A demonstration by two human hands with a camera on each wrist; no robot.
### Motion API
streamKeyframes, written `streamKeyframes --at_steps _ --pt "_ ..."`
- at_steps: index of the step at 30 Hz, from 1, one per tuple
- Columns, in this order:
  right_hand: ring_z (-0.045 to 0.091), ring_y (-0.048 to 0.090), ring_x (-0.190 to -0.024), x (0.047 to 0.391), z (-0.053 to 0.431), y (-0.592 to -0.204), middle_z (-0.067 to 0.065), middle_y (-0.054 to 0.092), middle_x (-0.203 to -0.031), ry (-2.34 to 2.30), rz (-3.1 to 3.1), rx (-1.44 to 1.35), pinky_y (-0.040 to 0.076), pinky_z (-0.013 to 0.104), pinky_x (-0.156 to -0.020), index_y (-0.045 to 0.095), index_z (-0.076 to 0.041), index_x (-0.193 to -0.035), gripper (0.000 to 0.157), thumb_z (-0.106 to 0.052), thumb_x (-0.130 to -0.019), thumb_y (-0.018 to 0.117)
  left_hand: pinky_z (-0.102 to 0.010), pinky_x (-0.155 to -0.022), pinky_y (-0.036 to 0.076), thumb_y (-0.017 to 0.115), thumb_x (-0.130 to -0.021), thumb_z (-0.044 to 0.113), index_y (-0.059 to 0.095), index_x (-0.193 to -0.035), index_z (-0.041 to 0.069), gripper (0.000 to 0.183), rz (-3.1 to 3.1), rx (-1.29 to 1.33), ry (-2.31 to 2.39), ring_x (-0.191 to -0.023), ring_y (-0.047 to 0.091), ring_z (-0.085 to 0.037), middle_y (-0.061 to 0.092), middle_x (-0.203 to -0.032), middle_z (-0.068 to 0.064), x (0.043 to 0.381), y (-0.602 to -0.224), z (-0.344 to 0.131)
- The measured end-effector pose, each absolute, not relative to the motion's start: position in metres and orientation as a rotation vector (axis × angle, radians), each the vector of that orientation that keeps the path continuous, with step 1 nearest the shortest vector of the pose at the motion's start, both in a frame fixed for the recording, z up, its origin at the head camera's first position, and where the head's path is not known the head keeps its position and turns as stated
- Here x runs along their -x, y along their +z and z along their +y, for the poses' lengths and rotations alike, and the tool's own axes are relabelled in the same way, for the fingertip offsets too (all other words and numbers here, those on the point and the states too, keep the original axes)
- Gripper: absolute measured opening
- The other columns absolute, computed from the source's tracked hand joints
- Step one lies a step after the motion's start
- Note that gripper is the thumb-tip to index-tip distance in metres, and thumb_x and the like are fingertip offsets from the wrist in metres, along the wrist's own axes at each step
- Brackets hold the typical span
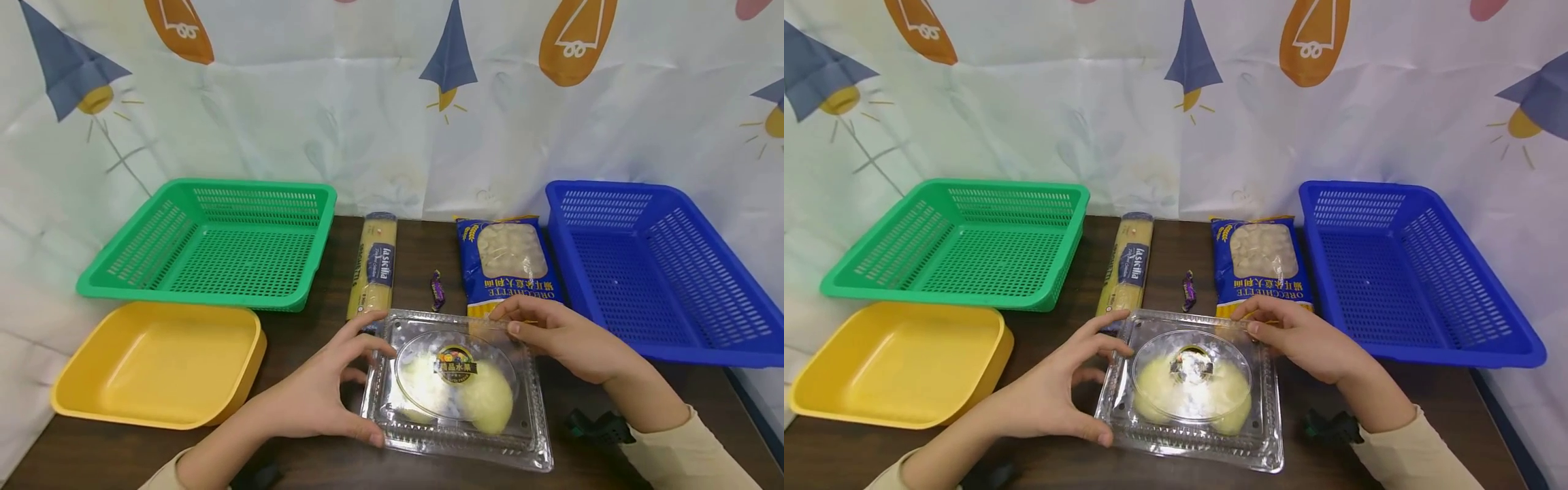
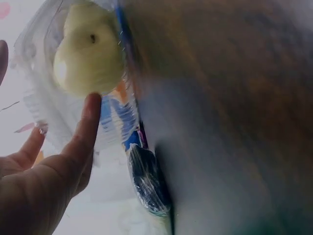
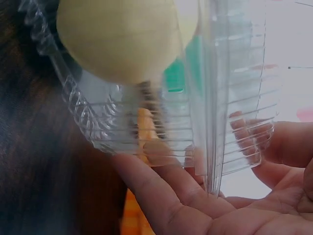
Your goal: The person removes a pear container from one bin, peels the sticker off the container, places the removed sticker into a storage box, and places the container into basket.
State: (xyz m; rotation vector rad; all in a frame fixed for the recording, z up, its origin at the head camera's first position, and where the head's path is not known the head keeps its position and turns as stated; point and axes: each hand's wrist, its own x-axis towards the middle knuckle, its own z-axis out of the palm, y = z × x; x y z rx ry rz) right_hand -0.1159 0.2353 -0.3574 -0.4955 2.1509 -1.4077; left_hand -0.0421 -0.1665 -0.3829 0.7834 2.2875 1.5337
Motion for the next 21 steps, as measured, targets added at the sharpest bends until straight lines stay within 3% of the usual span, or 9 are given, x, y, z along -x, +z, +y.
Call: streamKeyframes --at_steps 5,13,21 --pt "0.033 0.063 -0.111 0.117 0.234 -0.363 0.020 0.063 -0.128 -1.406 2.144 0.501 0.064 0.042 -0.085 0.065 -0.008 -0.136 0.025 -0.019 -0.116 0.057 -0.036 -0.093 0.062 0.107 -0.071 0.036 0.059 -0.145 0.032 0.089 2.263 -0.778 1.494 -0.122 0.054 -0.026 0.009 -0.180 0.015 0.044 -0.385 -0.168" --pt "0.034 0.066 -0.116 0.116 0.229 -0.362 0.016 0.069 -0.130 -1.396 2.188 0.511 0.063 0.039 -0.088 0.066 -0.008 -0.138 0.027 -0.021 -0.115 0.059 -0.038 -0.093 0.062 0.108 -0.071 0.030 0.060 -0.140 0.032 0.084 2.234 -0.780 1.518 -0.120 0.055 -0.028 0.012 -0.180 0.014 0.051 -0.388 -0.175" --pt "0.025 0.066 -0.130 0.102 0.234 -0.331 0.005 0.069 -0.143 -1.165 2.443 0.611 0.057 0.033 -0.100 0.065 -0.017 -0.151 0.037 -0.030 -0.117 0.056 -0.039 -0.093 0.062 0.107 -0.071 0.030 0.061 -0.141 0.031 0.084 2.214 -0.765 1.523 -0.122 0.054 -0.031 0.013 -0.179 0.015 0.053 -0.389 -0.174"
